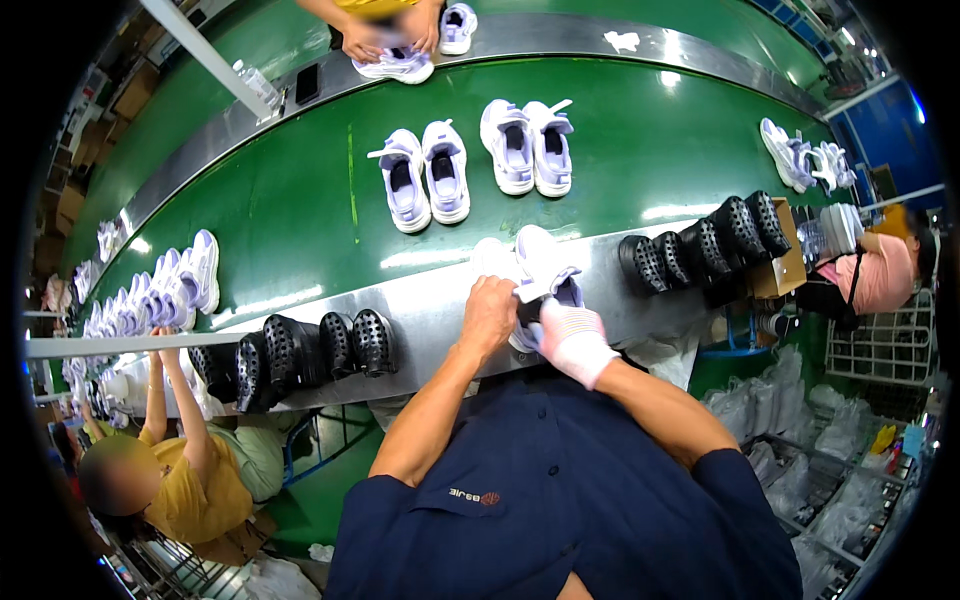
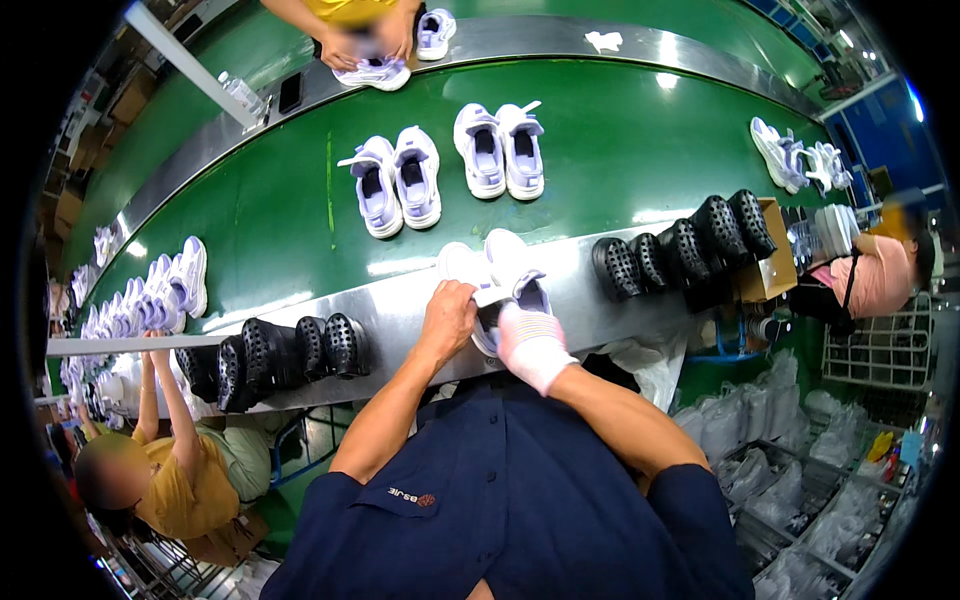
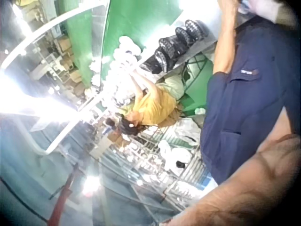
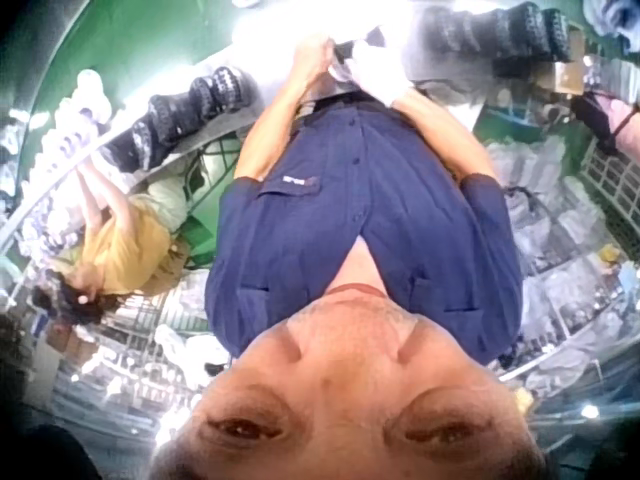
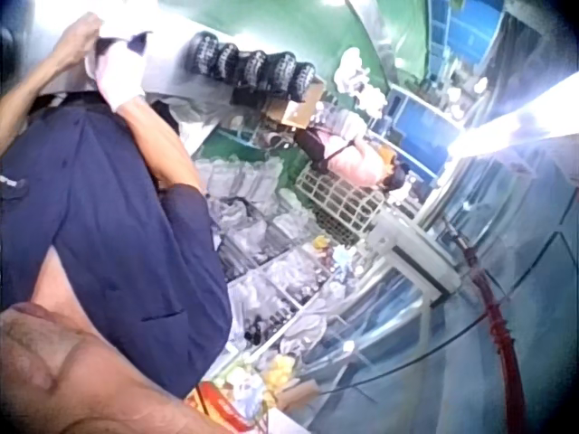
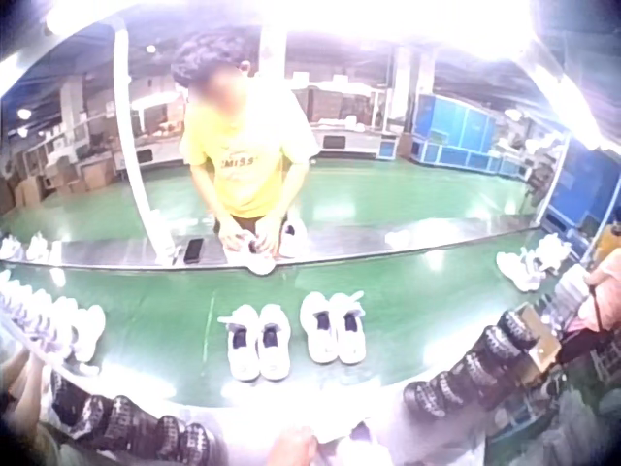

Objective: The person takes black shoes from a white bag and places them on a metal shelf next to a conveyor belt where other workers are handling white shoes. The person also handles the white shoes on the conveyor belt, picking them up and then placing them back down.

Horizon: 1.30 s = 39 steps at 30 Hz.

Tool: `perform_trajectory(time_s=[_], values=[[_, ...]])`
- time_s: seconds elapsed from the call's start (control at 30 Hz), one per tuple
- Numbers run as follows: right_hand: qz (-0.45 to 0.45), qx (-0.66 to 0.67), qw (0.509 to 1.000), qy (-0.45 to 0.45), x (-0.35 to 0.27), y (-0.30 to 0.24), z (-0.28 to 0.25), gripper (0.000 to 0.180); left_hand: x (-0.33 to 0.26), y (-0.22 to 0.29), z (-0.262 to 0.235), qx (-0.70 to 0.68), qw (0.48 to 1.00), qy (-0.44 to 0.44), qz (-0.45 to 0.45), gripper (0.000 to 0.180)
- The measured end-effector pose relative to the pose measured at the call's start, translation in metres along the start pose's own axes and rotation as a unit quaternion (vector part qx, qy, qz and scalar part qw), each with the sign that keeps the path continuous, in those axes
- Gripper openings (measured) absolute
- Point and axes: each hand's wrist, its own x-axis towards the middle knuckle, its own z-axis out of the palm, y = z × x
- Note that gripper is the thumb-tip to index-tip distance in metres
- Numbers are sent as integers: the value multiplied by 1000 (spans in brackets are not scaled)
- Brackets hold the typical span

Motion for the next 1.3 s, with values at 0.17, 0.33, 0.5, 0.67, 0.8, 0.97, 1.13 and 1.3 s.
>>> perform_trajectory(time_s=[0.17,0.33,0.5,0.67,0.8,0.97,1.13,1.3], values=[[-73,-90,989,90,27,-4,73,21,-4,-35,3,-48,993,-65,-82,17],[-129,-68,988,57,28,12,85,21,-5,-36,-3,-99,985,-101,-97,18],[-124,-22,989,83,38,-1,75,19,0,-23,-18,-122,985,-74,-97,19],[-73,51,981,173,23,26,74,30,-20,-14,-13,-20,995,8,-99,45],[26,47,998,25,42,21,78,41,-29,16,-5,16,963,-57,-263,77],[-17,67,994,87,55,17,90,26,-24,16,12,8,931,-63,-360,70],[24,59,994,92,60,16,89,18,-25,7,26,96,944,-36,-312,54],[40,68,994,74,64,15,83,22,-18,11,28,122,939,-39,-319,51]])
